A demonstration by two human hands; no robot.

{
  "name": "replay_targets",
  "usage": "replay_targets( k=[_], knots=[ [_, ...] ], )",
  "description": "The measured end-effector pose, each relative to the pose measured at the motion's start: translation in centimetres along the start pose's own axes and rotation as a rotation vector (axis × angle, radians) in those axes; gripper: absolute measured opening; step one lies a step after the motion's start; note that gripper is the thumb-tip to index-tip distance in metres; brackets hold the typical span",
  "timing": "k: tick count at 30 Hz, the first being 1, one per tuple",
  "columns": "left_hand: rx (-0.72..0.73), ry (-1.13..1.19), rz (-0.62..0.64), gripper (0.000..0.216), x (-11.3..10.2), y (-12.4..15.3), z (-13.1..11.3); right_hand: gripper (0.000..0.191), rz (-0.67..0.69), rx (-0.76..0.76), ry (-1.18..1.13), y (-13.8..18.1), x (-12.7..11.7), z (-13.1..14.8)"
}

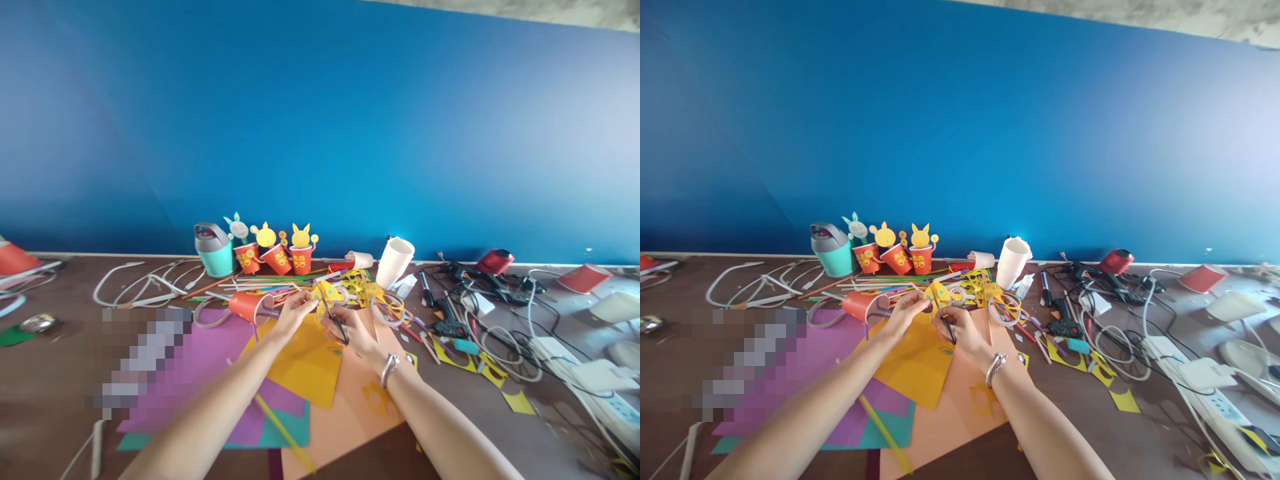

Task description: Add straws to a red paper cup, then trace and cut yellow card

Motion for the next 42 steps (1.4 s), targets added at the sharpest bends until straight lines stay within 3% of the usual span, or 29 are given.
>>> replay_targets(
  k=[26,33,42],
  knots=[
    [0.022,0.039,-0.029,0.029,-0.5,-0.2,-0.3,0.033,-0.003,0.000,-0.022,0.0,0.3,0.0],
    [0.072,-0.020,0.008,0.030,0.0,0.1,-0.2,0.029,0.002,0.003,-0.029,0.2,0.5,0.2],
    [0.008,0.016,0.080,0.032,0.7,0.4,0.2,0.035,0.003,-0.002,-0.041,0.0,0.4,-0.4]
  ],
)
Point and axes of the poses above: each hand's wrist, its own y-axis away from the middle knuckle, its own x-axis out of the palm, z = x × y, the point moved 8 cm from there along -y, towards the middle knuckle, and after that the axes turned 15 degrees about -z, right-handed, at the moved point
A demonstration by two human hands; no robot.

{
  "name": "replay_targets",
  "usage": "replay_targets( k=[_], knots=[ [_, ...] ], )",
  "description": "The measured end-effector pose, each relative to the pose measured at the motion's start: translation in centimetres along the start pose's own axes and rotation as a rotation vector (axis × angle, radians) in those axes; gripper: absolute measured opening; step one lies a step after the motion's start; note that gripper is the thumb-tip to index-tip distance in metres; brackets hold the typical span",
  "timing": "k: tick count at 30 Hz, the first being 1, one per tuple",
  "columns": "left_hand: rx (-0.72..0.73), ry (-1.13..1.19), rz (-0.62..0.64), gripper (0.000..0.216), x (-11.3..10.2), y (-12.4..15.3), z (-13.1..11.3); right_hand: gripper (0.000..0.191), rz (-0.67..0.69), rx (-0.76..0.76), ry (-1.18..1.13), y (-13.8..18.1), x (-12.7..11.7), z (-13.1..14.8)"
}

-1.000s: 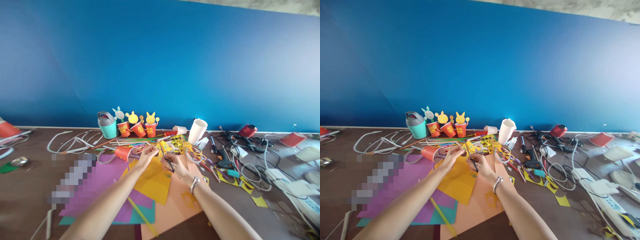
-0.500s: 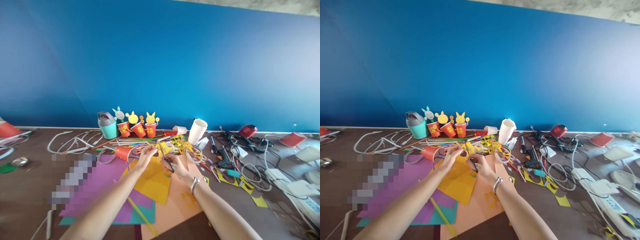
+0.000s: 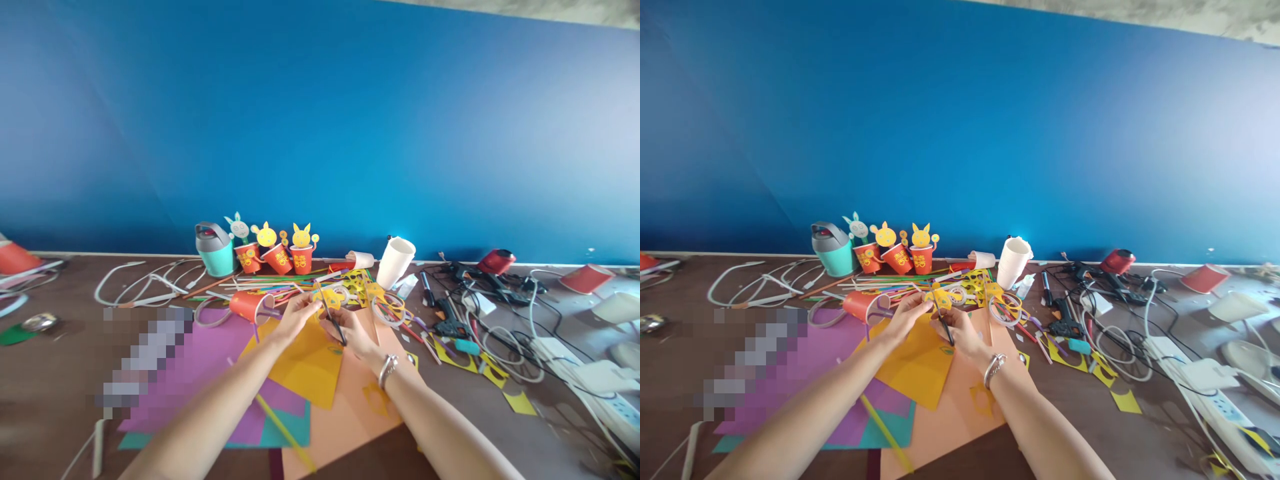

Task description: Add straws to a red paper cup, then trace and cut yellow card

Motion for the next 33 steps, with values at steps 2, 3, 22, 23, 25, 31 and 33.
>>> replay_targets(
  k=[2,3,22,23,25,31,33],
  knots=[
    [-0.008,0.013,0.000,0.032,-0.05,-0.07,0.16,0.033,0.003,-0.003,0.003,-0.02,-0.03,-0.01],
    [-0.010,0.017,-0.001,0.032,-0.09,-0.10,0.21,0.032,0.005,-0.001,0.002,-0.01,-0.05,0.00],
    [0.004,0.028,-0.025,0.032,-0.39,-0.27,-0.01,0.026,0.019,-0.004,0.006,0.12,-0.07,0.60],
    [0.003,0.028,-0.027,0.032,-0.42,-0.28,0.02,0.026,0.021,-0.002,0.003,0.14,-0.05,0.64],
    [0.000,0.029,-0.028,0.032,-0.44,-0.30,0.05,0.028,0.019,0.003,-0.001,0.17,-0.01,0.71],
    [0.008,0.021,-0.040,0.034,-0.51,-0.31,-0.28,0.030,0.022,-0.007,-0.001,0.12,-0.04,0.67],
    [0.009,0.019,-0.041,0.034,-0.51,-0.29,-0.40,0.028,0.036,-0.010,0.000,0.10,-0.03,0.59]
  ],
)
Point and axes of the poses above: each hand's wrist, its own y-axis away from the middle knuckle, its own x-axis out of the palm, z = x × y, the point moved 8 cm from there along -y, towards the middle knuckle, and after that the axes turned 15 degrees about -z, right-handed, at the moved point
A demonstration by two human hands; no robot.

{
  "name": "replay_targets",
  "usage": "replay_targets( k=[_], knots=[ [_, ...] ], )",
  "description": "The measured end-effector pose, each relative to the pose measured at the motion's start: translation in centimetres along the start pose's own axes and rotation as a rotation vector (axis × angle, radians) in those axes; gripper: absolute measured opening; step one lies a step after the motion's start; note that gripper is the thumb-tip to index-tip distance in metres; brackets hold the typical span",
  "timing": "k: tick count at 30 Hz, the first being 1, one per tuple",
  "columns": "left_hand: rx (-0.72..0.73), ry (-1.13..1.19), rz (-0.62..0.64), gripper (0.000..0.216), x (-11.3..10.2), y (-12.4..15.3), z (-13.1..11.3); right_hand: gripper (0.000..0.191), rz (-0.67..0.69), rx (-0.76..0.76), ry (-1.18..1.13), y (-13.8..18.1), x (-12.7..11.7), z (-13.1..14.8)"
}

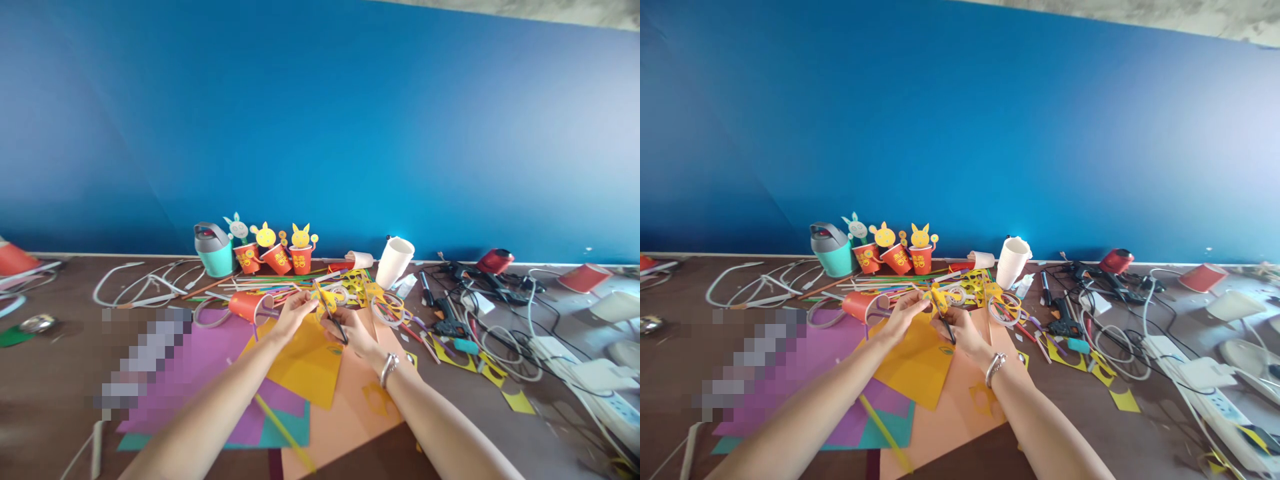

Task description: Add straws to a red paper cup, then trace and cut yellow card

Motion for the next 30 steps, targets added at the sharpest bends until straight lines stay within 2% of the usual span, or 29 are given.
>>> replay_targets(
  k=[7,12,16,23,30],
  knots=[
    [-0.004,0.003,-0.009,0.033,-0.1,0.0,-0.2,0.021,0.014,0.005,0.006,0.0,0.0,0.0],
    [-0.001,0.001,-0.017,0.033,-0.1,0.0,-0.3,0.046,-0.030,0.035,-0.034,0.0,-0.3,-0.3],
    [-0.003,-0.007,-0.039,0.033,-0.3,-0.1,-0.4,0.054,-0.047,0.050,-0.026,0.0,-0.5,-0.5],
    [0.007,-0.003,-0.057,0.030,-0.6,-0.1,-0.2,0.049,-0.014,0.038,0.008,0.2,-0.1,0.5],
    [0.022,0.005,-0.062,0.030,-0.8,-0.4,0.0,0.050,-0.029,0.024,0.048,0.1,-0.5,0.2]
  ],
)
Point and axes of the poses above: each hand's wrist, its own y-axis away from the middle knuckle, its own x-axis out of the palm, z = x × y, the point moved 8 cm from there along -y, towards the middle knuckle, and after that the axes turned 15 degrees about -z, right-handed, at the moved point
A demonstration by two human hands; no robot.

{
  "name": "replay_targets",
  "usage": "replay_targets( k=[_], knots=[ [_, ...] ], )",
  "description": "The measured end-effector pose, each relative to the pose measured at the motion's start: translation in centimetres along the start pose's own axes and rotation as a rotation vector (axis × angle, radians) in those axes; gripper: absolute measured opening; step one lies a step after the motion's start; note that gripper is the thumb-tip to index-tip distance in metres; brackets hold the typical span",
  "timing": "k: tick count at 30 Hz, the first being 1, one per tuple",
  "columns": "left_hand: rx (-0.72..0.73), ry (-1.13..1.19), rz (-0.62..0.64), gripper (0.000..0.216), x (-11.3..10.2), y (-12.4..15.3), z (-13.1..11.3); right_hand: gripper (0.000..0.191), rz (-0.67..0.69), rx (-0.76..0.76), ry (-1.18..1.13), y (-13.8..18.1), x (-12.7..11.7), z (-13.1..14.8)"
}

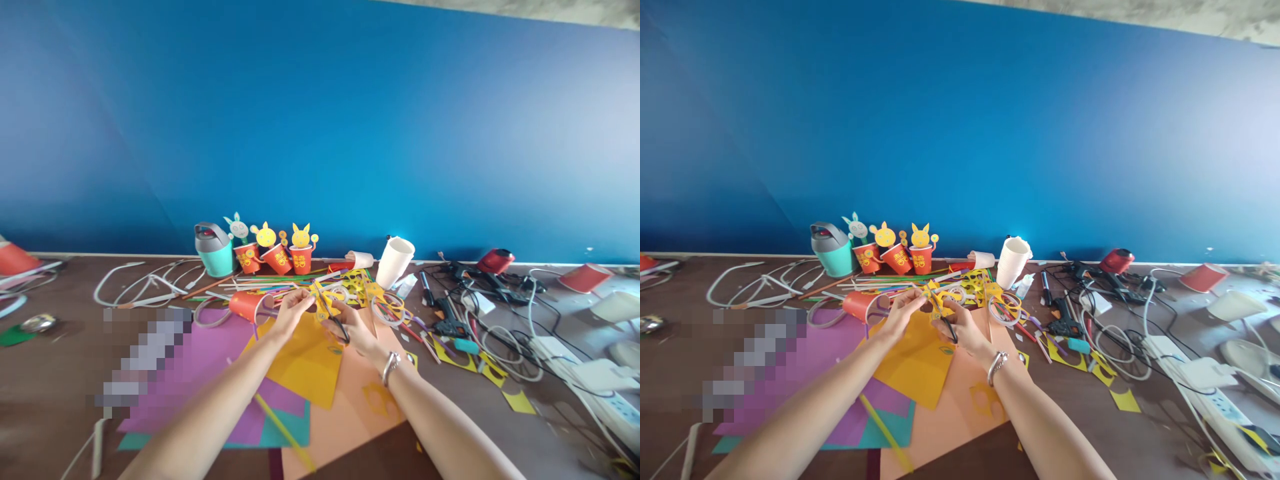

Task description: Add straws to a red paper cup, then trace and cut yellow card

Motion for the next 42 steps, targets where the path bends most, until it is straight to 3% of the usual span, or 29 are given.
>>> replay_targets(
  k=[23,34,42],
  knots=[
    [0.045,-0.017,-0.043,0.031,-0.4,0.0,-0.7,0.041,0.024,0.007,-0.031,0.0,0.2,-0.1],
    [0.156,-0.015,-0.104,0.030,-1.1,-0.3,-1.2,0.032,0.030,0.012,0.034,0.1,0.3,0.2],
    [0.100,0.021,-0.118,0.028,-1.4,-0.5,0.0,0.026,0.048,-0.005,0.048,0.1,0.3,0.3]
  ],
)
Point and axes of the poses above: each hand's wrist, its own y-axis away from the middle knuckle, its own x-axis out of the palm, z = x × y, the point moved 8 cm from there along -y, towards the middle knuckle, and after that the axes turned 15 degrees about -z, right-handed, at the moved point
